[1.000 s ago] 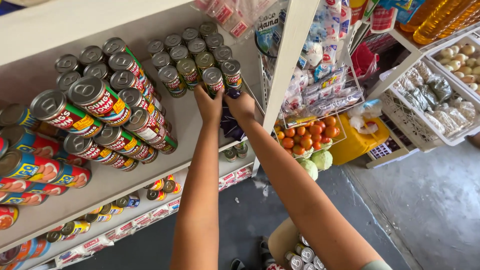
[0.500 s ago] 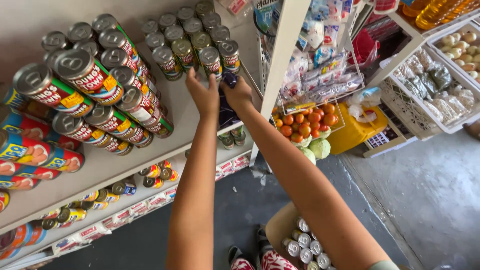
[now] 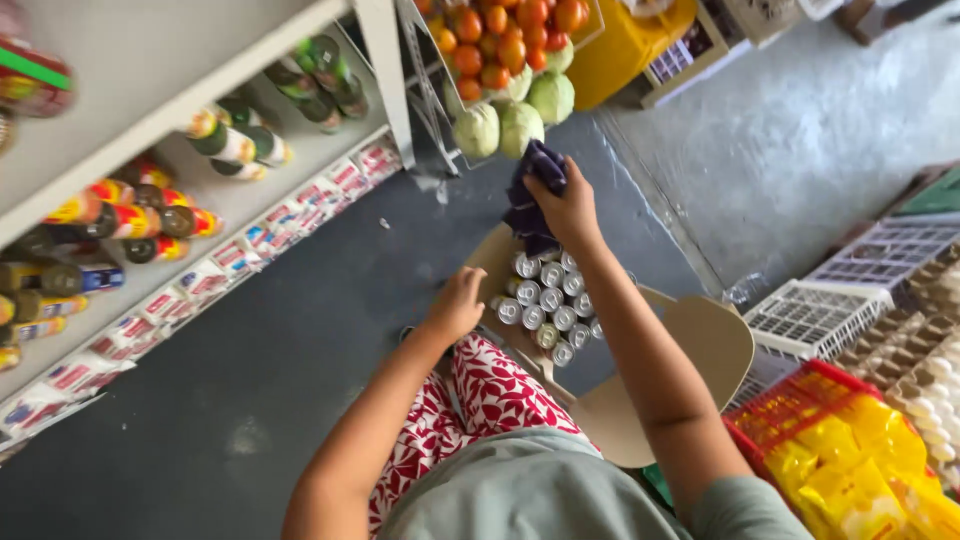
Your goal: Wiping canned goods with a cloth and organizing them onto a grocery shelf.
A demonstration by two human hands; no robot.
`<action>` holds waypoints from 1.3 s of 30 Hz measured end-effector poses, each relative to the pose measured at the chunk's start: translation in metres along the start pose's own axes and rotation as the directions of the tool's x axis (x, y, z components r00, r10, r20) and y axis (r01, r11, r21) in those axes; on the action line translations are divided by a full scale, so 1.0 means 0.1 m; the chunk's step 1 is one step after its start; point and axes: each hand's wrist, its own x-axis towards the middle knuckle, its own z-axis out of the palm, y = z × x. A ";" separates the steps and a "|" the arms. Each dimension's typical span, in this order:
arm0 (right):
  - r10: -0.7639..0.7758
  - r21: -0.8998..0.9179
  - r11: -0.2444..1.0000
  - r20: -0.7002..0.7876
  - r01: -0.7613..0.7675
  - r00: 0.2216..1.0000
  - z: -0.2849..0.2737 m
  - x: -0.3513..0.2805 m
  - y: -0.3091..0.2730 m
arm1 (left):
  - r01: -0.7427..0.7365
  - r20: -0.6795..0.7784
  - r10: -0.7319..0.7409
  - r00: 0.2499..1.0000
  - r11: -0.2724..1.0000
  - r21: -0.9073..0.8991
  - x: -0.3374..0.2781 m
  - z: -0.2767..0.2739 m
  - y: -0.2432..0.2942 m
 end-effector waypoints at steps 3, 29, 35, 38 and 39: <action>0.284 -0.082 0.955 -0.043 -0.287 0.958 0.06 -0.25 1.01 | -0.028 0.240 -0.051 0.969 0.949 0.315 0.16 1.02 -0.21; 0.148 0.681 0.586 0.443 -0.439 0.884 0.08 -1.27 -1.56 | -0.420 -0.639 -0.237 0.732 0.582 -0.697 -0.84 -2.37 1.40; -0.102 0.742 0.611 0.420 -0.276 0.902 -0.16 -1.57 -2.75 | -0.508 -0.602 -0.436 0.669 0.323 -0.798 -1.29 -3.10 1.88; -0.161 0.751 0.636 0.357 -0.180 0.920 -0.18 -1.59 -2.92 | -0.552 -0.449 -0.621 0.642 0.032 -0.833 -1.51 -3.25 1.95; -0.165 0.780 0.612 0.291 -0.133 0.942 -0.19 -1.54 -2.97 | -0.591 -0.355 -0.680 0.642 -0.143 -0.794 -1.51 -3.30 1.93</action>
